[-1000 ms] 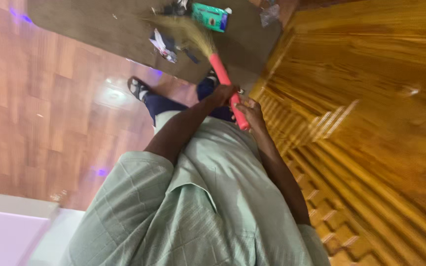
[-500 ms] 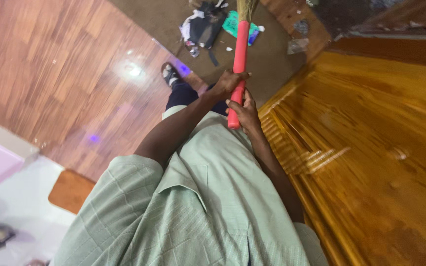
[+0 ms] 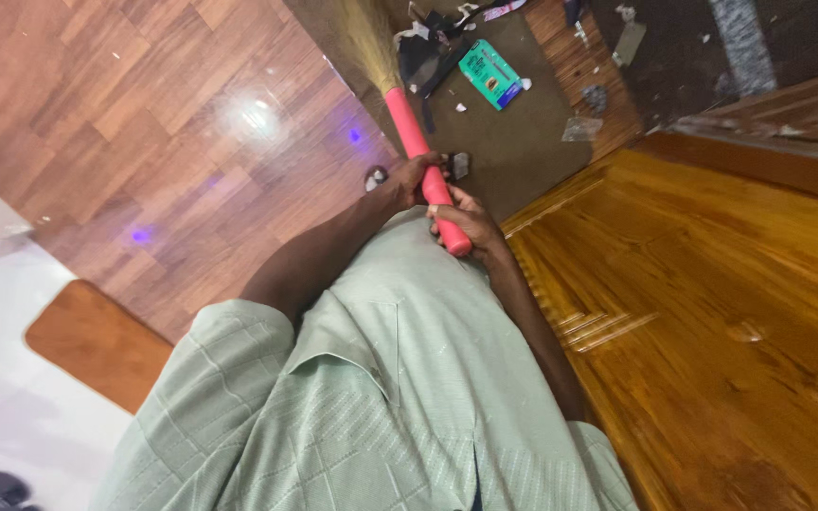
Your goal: The person sweeps a pile of debris across a wooden floor using a broom.
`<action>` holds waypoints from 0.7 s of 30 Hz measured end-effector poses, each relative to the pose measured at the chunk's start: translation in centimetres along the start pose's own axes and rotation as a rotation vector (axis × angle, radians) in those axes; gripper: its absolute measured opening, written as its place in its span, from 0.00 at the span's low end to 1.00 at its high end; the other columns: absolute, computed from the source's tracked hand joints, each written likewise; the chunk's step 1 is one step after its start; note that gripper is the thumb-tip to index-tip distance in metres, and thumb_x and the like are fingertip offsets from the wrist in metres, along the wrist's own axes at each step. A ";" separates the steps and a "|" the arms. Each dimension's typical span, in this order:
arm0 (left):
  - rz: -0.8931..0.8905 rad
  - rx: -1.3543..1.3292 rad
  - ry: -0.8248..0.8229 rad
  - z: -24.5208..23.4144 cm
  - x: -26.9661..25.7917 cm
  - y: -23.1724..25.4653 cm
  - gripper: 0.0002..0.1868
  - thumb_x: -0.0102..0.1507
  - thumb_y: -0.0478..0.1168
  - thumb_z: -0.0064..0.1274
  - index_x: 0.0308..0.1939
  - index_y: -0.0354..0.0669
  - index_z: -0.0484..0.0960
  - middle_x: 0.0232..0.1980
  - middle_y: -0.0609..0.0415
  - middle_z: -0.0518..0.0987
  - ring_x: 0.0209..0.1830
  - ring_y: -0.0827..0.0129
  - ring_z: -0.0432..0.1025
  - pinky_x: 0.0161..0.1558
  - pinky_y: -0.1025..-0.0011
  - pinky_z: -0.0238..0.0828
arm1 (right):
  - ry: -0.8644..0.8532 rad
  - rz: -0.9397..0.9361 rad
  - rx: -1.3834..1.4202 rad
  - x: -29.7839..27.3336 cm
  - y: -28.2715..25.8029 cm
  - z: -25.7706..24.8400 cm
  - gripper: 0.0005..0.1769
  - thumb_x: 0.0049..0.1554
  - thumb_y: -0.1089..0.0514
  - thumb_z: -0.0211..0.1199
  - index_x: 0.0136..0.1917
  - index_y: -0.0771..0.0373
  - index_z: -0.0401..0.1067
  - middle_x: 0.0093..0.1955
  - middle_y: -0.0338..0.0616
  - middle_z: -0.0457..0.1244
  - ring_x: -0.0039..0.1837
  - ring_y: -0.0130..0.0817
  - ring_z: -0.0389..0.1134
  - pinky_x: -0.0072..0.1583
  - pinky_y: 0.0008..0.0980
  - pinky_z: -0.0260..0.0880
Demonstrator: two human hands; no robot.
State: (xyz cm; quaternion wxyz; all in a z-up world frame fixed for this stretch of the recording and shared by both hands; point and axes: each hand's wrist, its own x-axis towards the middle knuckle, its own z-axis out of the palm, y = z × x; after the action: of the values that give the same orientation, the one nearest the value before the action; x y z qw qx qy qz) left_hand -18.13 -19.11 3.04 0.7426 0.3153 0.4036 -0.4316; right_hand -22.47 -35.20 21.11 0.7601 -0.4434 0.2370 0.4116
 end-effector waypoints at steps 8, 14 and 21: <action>0.118 0.002 0.181 -0.8 -1.5 -2.5 0.13 0.60 0.41 0.59 0.43 0.37 0.80 0.35 0.52 0.81 0.33 0.65 0.77 0.40 0.62 0.80 | -0.045 0.103 -0.101 -1.1 1.9 1.4 0.35 0.57 0.58 0.64 0.75 0.61 0.57 0.45 0.43 0.66 0.38 0.26 0.69 0.37 0.27 0.73; 0.200 0.023 0.225 -2.6 -2.5 -6.2 0.15 0.58 0.40 0.62 0.42 0.32 0.80 0.35 0.48 0.82 0.32 0.62 0.79 0.38 0.63 0.80 | -0.095 0.210 -0.138 -2.1 3.5 1.4 0.31 0.58 0.59 0.60 0.72 0.61 0.57 0.46 0.45 0.65 0.39 0.31 0.70 0.37 0.33 0.76; 0.036 0.204 0.329 0.1 -1.8 -6.7 0.20 0.58 0.49 0.64 0.43 0.36 0.79 0.34 0.48 0.81 0.30 0.62 0.77 0.32 0.63 0.78 | -0.043 0.322 -0.042 3.2 6.9 -7.1 0.22 0.58 0.55 0.59 0.63 0.63 0.63 0.43 0.46 0.65 0.35 0.32 0.67 0.34 0.33 0.72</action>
State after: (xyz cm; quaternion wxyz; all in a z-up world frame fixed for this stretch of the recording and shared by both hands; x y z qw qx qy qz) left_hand -24.66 -21.35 3.87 0.6383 0.4625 0.4681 -0.3995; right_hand -26.51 -38.22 11.97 0.6797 -0.4069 0.2800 0.5422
